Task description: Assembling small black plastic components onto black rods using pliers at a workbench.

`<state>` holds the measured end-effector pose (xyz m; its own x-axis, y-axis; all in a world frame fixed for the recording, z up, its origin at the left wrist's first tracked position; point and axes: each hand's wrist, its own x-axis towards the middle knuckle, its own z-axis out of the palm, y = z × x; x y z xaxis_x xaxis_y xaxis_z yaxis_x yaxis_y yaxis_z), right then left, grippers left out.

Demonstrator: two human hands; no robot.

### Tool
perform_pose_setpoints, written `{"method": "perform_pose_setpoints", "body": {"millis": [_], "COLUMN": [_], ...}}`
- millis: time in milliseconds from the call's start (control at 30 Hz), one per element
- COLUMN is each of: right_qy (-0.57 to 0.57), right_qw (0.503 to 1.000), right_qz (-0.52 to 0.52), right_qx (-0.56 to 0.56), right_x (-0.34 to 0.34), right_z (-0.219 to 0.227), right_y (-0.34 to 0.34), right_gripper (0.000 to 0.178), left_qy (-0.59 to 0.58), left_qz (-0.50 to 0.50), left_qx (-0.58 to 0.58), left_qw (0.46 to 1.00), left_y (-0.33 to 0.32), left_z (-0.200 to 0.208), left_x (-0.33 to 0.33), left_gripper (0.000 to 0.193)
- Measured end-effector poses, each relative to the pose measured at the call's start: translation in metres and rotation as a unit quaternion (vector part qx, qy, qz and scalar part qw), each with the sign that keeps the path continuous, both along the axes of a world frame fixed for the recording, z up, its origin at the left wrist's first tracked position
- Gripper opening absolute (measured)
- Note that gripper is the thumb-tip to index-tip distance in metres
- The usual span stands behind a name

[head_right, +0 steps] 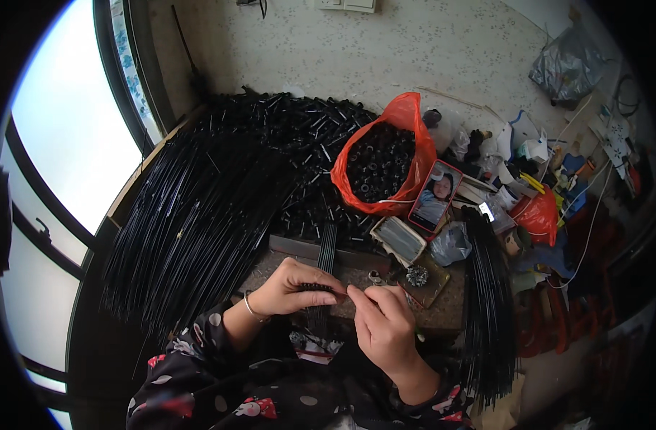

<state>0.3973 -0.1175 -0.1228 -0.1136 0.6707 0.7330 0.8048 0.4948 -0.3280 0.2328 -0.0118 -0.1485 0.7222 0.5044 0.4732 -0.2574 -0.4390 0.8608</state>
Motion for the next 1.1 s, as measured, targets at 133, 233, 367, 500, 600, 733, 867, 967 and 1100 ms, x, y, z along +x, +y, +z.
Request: {"method": "perform_pose_setpoints", "body": {"millis": [133,233,367,500,600,733,867,967,1100], "right_qy": [-0.02,-0.041,-0.102,-0.045,-0.005,-0.053,-0.057,0.052,0.069], "right_qw": [1.0,0.999,0.993,0.993,0.992,0.987,0.985,0.951,0.736], "right_qz": [0.012,0.021,0.048,0.11,0.127,0.141,0.148,0.197,0.537], "right_qx": [0.004,0.019,0.022,-0.006,-0.003,-0.048,-0.061,-0.23,-0.406], "right_x": [0.001,-0.001,0.004,0.004,-0.001,-0.018,-0.013,-0.013,-0.013], "right_z": [-0.003,0.002,0.008,0.011,0.017,0.022,0.023,0.033,0.022], "right_y": [-0.003,-0.006,0.0,0.004,0.009,0.013,0.013,-0.003,0.011], "right_gripper": [0.031,0.031,0.03,0.032,0.037,0.035,0.031,0.023,0.015], "left_qy": [0.002,-0.003,0.029,0.019,0.006,0.169,0.385,0.389,0.399], "left_qz": [-0.002,-0.007,-0.018,-0.038,-0.04,-0.062,0.177,0.2,0.164], "left_qx": [0.022,0.053,0.083,0.108,0.087,0.036,0.259,0.34,0.466], "left_qw": [1.0,0.999,0.996,0.993,0.995,0.983,0.868,0.832,0.773], "left_y": [-0.002,-0.005,-0.005,-0.004,-0.009,-0.003,-0.02,-0.013,-0.011], "left_z": [0.0,-0.001,-0.002,-0.003,-0.001,-0.04,-0.105,-0.118,-0.123], "left_x": [0.0,0.003,0.001,0.002,0.001,0.0,-0.004,-0.001,-0.001], "left_gripper": [0.022,0.023,0.023,0.023,0.021,0.032,0.074,0.085,0.085]}}
